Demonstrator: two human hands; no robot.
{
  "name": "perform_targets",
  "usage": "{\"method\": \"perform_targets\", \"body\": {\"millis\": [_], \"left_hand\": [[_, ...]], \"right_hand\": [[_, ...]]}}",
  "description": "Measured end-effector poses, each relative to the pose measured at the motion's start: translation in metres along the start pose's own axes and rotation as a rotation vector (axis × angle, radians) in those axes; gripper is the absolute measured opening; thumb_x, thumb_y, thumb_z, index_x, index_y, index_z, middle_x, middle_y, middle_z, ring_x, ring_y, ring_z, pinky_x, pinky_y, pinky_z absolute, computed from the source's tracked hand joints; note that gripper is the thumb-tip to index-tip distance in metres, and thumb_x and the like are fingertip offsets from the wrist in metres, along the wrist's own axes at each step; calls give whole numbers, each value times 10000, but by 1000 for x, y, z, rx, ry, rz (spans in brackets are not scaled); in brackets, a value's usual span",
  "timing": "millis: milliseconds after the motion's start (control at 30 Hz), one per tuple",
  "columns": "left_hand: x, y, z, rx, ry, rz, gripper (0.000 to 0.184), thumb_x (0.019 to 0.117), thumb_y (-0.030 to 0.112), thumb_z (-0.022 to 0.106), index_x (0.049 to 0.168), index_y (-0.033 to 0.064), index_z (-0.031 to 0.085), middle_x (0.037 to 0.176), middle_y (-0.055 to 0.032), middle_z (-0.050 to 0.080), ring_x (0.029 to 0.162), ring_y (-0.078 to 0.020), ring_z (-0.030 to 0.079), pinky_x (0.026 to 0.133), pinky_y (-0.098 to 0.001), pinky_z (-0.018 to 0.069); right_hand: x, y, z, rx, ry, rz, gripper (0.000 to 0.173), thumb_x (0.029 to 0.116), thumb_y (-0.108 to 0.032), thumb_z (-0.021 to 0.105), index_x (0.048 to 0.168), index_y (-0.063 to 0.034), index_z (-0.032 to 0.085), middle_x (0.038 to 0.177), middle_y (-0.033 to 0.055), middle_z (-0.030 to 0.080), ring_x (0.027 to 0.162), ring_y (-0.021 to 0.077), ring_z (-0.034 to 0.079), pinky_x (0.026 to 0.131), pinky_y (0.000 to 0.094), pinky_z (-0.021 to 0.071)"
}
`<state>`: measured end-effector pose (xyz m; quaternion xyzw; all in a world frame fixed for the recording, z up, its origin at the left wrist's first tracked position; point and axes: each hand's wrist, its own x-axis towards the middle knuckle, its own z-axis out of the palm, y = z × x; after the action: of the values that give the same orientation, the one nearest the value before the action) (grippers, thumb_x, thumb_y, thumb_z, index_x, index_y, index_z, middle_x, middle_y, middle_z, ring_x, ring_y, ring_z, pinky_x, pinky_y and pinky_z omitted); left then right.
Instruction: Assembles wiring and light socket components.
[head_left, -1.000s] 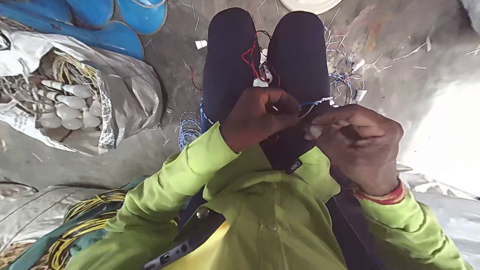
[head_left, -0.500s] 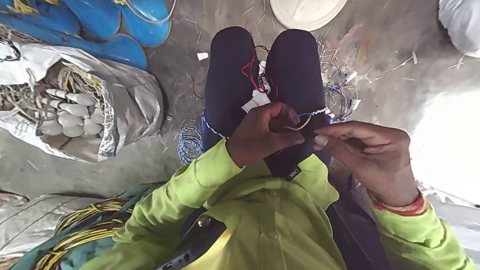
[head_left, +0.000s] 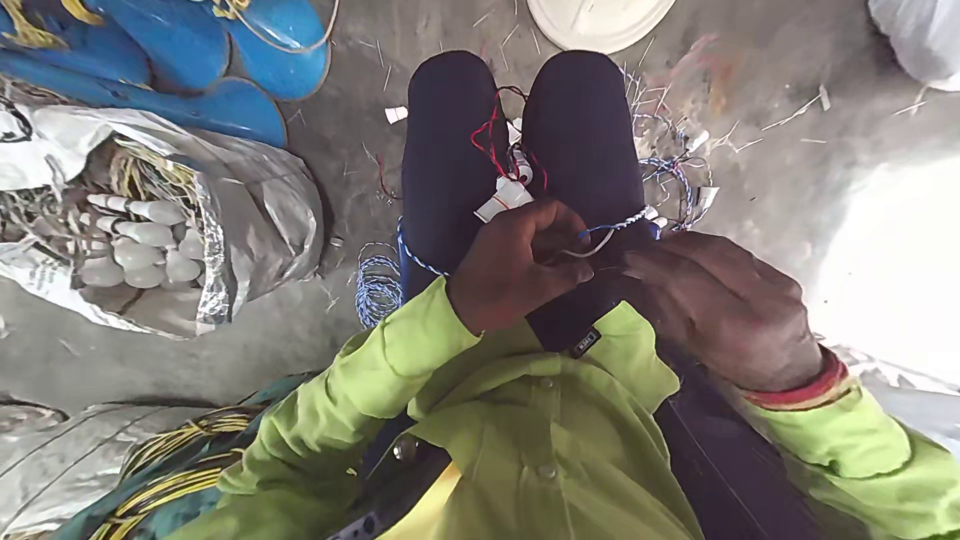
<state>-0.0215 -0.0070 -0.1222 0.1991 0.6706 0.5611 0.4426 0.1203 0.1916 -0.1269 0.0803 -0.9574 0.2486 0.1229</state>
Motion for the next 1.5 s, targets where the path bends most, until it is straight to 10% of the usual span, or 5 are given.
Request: {"method": "perform_targets", "body": {"millis": [300,467,600,1000,1500], "left_hand": [[1,10,3,-29,-33,-34,259,843,-50,768,1053,28,638,841,-60,721,599,-80,650,505,-202,545],[3,5,2,-17,-41,-42,269,845,-31,780,1067,17,636,841,-70,710,612,-97,665,512,-227,571],[3,4,3,-33,-76,-53,288,840,-37,783,1083,13,637,859,-67,722,622,-87,669,521,-218,570],[2,3,7,-3,-52,-29,242,838,-39,775,1060,-4,683,876,-62,737,674,-72,688,594,-217,590],[3,-1,6,171,-119,32,124,902,48,740,1025,56,743,925,-25,744,767,-75,698,711,-282,607]], "right_hand": [[-7,2,0,362,-6,414,430,1096,-357,410,801,-94,579,657,-41,546,578,-5,531,512,196,447],[-11,8,-3,279,38,102,375,964,-324,717,1177,-17,683,1097,157,704,1059,212,669,933,349,551],[-16,14,9,187,82,-81,114,969,-108,698,1044,-50,762,1040,156,722,1025,281,689,915,412,564],[-12,6,6,449,137,238,152,919,-170,749,934,-20,769,932,59,736,880,57,688,786,199,578],[16,0,4,200,0,45,196,1035,-90,522,1031,-6,699,1046,173,713,1049,279,677,927,374,546]]}}
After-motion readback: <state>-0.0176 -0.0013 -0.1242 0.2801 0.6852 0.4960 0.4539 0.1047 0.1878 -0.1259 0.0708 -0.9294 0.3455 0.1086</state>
